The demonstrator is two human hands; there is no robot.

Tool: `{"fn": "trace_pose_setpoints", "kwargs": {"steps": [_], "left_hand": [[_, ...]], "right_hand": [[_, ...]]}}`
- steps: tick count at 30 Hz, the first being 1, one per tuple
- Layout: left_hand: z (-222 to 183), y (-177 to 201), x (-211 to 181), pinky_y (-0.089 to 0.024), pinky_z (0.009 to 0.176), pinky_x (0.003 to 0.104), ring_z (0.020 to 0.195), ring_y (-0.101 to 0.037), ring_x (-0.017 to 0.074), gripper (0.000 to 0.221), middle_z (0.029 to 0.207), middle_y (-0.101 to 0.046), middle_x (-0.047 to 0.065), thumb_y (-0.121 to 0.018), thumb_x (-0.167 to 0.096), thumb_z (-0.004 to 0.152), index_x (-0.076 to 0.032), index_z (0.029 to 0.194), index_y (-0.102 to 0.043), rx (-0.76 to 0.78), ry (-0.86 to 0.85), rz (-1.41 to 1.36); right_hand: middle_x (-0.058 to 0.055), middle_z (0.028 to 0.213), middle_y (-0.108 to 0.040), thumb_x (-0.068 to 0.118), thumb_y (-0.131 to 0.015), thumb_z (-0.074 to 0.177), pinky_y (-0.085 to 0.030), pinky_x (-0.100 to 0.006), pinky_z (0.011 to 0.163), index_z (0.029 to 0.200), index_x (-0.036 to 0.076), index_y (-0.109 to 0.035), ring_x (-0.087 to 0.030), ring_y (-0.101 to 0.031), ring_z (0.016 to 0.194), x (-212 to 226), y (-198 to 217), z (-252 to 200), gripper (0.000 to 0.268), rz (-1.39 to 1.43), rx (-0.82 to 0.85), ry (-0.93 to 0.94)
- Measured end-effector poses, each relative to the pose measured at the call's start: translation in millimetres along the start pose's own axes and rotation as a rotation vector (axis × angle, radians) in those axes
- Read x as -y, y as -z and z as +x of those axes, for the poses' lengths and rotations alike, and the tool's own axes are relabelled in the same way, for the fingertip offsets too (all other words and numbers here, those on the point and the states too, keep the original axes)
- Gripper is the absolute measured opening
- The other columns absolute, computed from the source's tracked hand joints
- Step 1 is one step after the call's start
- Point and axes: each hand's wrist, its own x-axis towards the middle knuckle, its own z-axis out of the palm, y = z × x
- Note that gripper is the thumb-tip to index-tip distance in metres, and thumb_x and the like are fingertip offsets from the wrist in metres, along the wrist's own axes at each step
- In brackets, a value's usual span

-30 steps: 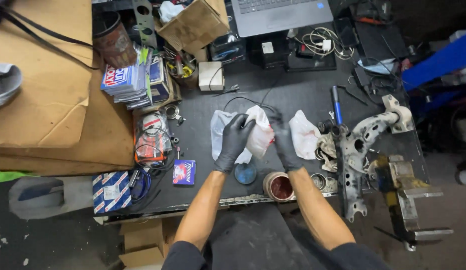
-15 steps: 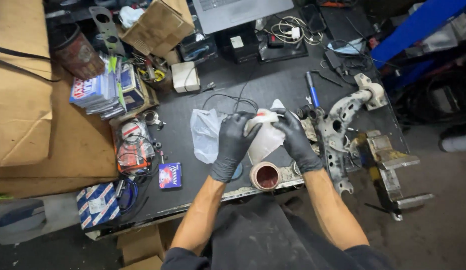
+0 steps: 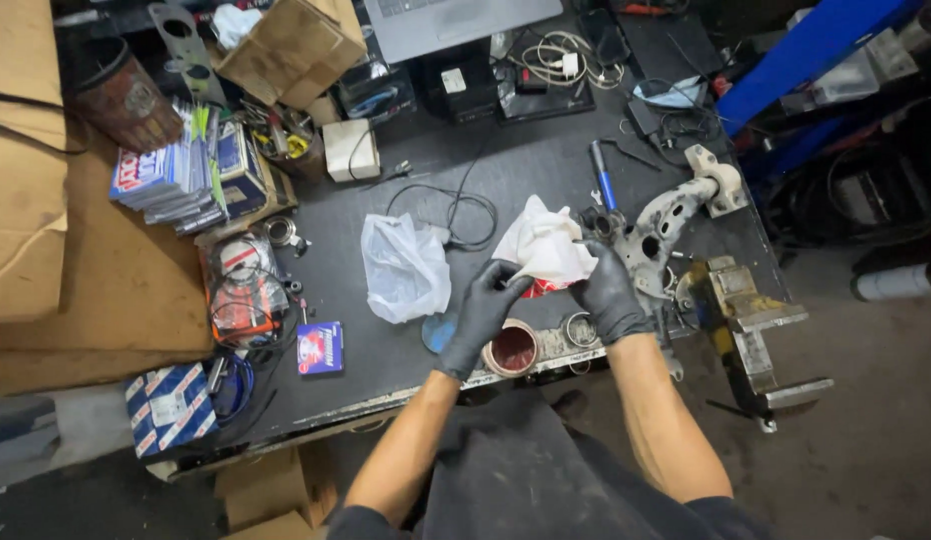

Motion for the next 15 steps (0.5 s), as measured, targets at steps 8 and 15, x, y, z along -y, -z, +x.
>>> {"fn": "trace_pose_setpoints", "kwargs": {"steps": [8,15], "left_hand": [[3.4,32.7,-42.9,-0.056,0.089,0.040,0.093,-0.070,0.0316,0.012,0.094,-0.073,0.008,-0.075,-0.015,0.093,-0.015,0.103,-0.071,0.102,-0.661,0.265],[-4.1,59.1,-81.9,-0.056,0.083,0.046,0.090,-0.070,0.0364,0.008,0.097,-0.074,0.014,-0.074,-0.005,0.090,-0.009,0.096,-0.071,0.241,-1.005,0.327]], "right_hand": [[-0.023,0.142,-0.054,-0.005,-0.053,0.086,-0.030,-0.054,0.122,0.143,0.008,-0.058,-0.042,-0.041,0.143,58.6,51.3,-57.4,0.059,-0.307,0.038,0.675],[-0.020,0.115,-0.064,0.010,-0.077,0.088,-0.046,-0.056,0.099,0.131,0.006,-0.063,-0.043,-0.059,0.114,36.3,23.5,-51.3,0.046,-0.314,0.567,0.828]]}}
